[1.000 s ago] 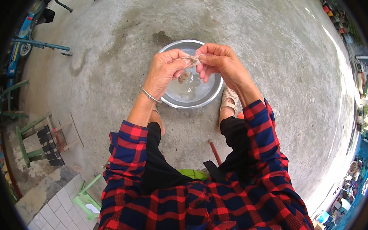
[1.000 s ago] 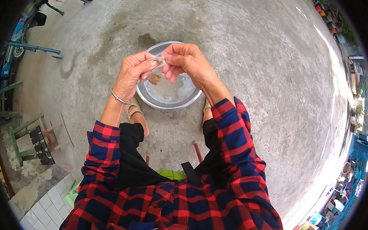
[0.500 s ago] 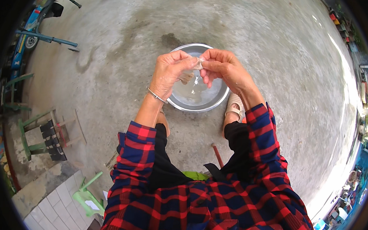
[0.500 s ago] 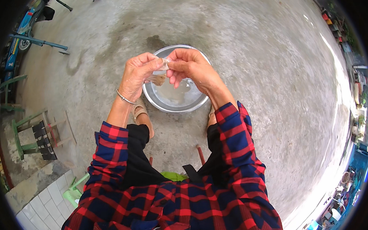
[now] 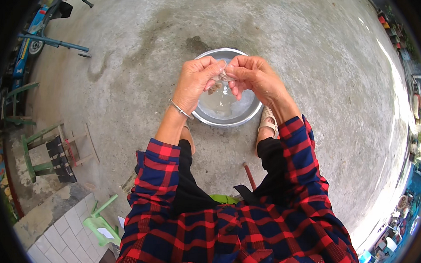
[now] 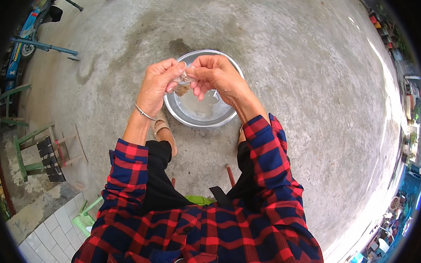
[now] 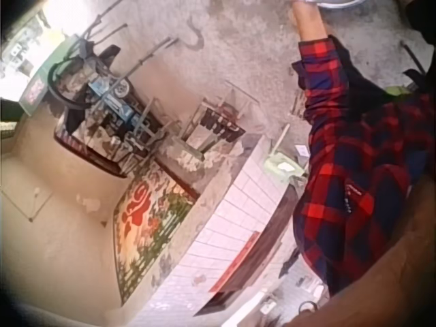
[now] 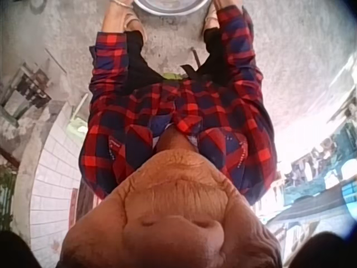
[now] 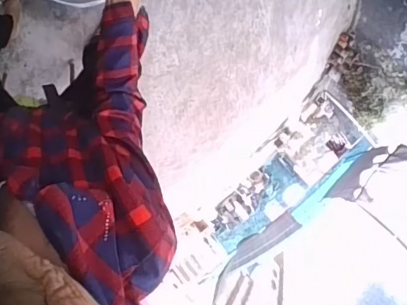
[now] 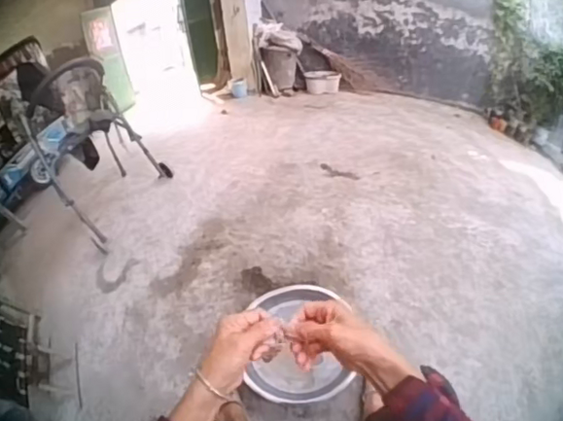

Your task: The person washes a small cloth by hand in a metal basin filled with water. They repeatedly submerge, wring, and squeeze the cloth to clean it, occasionally lifting it to inspect the fabric.

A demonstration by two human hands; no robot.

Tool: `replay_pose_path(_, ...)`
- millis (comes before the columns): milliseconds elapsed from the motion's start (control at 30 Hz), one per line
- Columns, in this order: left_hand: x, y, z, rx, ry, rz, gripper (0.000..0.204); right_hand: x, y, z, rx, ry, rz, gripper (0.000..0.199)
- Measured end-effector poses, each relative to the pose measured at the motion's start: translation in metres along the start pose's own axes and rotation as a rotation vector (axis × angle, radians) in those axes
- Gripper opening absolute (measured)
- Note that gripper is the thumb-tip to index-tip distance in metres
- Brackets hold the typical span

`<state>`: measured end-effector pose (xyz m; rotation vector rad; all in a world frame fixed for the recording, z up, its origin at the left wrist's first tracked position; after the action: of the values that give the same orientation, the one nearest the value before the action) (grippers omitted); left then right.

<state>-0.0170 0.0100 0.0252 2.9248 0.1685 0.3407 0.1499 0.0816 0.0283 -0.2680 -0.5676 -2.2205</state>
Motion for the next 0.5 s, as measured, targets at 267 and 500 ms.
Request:
replay_pose_path(267, 0.0006, 0.0010, -0.0049, -0.013, -0.015, 0.067, 0.011, -0.0049, 0.0062, 0.0044, -0.088, -0.004, -0.045, 0.011)
replay_pose_path(500, -0.0018, 0.0014, 0.0008, -0.001, -0.096, 0.070, 0.011, -0.0090, 0.0091, 0.0059, -0.010, 0.076, -0.004, 0.009)
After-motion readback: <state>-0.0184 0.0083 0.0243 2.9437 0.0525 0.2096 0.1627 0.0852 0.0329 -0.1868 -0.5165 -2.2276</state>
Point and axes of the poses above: each hand's wrist, its own y-axis away from the middle knuckle, its own x-axis out of the palm, z = x × y, the point moved 1 cm from there along -y, towards the middle knuckle
